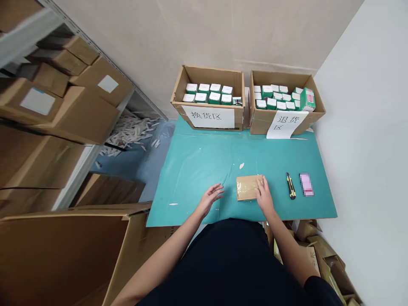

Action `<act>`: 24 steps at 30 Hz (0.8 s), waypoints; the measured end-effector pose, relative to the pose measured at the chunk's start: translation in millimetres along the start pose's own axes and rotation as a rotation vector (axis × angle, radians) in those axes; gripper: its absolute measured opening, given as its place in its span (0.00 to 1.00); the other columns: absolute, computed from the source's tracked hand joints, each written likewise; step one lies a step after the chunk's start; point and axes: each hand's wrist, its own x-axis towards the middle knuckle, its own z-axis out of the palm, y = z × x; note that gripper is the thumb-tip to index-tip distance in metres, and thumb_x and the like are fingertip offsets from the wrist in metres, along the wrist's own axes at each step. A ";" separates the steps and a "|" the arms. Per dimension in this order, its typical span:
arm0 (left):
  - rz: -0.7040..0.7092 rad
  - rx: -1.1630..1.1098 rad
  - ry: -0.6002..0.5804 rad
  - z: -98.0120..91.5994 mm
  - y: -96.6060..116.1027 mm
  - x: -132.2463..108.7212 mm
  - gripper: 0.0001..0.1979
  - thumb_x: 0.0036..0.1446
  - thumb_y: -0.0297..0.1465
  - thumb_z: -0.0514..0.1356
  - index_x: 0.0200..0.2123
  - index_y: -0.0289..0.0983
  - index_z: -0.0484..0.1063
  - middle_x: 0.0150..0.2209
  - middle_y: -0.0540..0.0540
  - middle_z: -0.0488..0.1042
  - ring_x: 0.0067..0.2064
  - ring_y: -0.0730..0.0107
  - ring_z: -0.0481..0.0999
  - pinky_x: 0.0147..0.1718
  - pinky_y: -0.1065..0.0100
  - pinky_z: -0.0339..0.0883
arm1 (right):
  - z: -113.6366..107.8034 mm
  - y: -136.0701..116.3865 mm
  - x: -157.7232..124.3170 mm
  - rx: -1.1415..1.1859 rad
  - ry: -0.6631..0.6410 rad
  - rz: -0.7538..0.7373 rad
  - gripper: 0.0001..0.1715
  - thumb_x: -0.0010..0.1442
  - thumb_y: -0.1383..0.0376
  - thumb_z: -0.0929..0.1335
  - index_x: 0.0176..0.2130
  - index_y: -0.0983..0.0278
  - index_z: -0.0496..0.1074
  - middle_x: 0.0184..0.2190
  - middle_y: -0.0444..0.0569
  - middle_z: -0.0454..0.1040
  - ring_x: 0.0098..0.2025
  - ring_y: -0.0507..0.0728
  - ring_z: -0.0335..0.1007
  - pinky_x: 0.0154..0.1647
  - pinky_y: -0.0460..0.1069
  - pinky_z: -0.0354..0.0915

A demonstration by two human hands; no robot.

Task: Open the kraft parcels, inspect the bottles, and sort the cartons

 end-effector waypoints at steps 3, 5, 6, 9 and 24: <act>-0.015 0.020 0.044 -9.4 -5.7 1.6 0.35 0.47 0.48 0.73 0.55 0.39 0.74 0.58 0.34 0.76 0.54 0.49 0.79 0.52 0.51 0.72 | -9.8 17.7 4.6 0.022 0.004 0.034 0.35 0.70 0.49 0.58 0.69 0.58 0.63 0.72 0.52 0.58 0.73 0.63 0.51 0.73 0.63 0.50; -0.032 0.033 0.059 -14.4 -10.1 2.1 0.36 0.46 0.49 0.73 0.55 0.38 0.74 0.58 0.34 0.76 0.54 0.50 0.79 0.52 0.51 0.72 | -27.5 39.7 8.7 0.061 0.009 0.051 0.36 0.69 0.48 0.59 0.69 0.58 0.63 0.69 0.53 0.63 0.72 0.63 0.54 0.73 0.64 0.49; -0.042 0.040 0.062 -16.1 -12.4 2.3 0.36 0.46 0.49 0.73 0.55 0.38 0.74 0.58 0.34 0.76 0.54 0.50 0.79 0.52 0.51 0.72 | -39.0 52.3 10.2 0.077 0.014 0.062 0.37 0.68 0.47 0.59 0.69 0.59 0.64 0.69 0.53 0.64 0.72 0.63 0.55 0.74 0.64 0.49; -0.078 0.065 0.065 -17.6 -20.5 2.9 0.37 0.45 0.49 0.74 0.55 0.38 0.74 0.58 0.34 0.76 0.55 0.49 0.79 0.52 0.52 0.72 | -73.1 89.0 10.5 0.104 0.054 0.162 0.39 0.66 0.45 0.61 0.67 0.60 0.66 0.68 0.53 0.65 0.71 0.65 0.56 0.73 0.64 0.49; 0.017 0.159 0.179 -24.4 -28.5 5.9 0.33 0.48 0.45 0.72 0.54 0.37 0.75 0.59 0.35 0.75 0.58 0.48 0.75 0.59 0.47 0.67 | 50.3 37.8 -0.3 0.173 0.003 0.172 0.35 0.67 0.48 0.61 0.64 0.62 0.70 0.61 0.60 0.70 0.61 0.66 0.68 0.63 0.62 0.66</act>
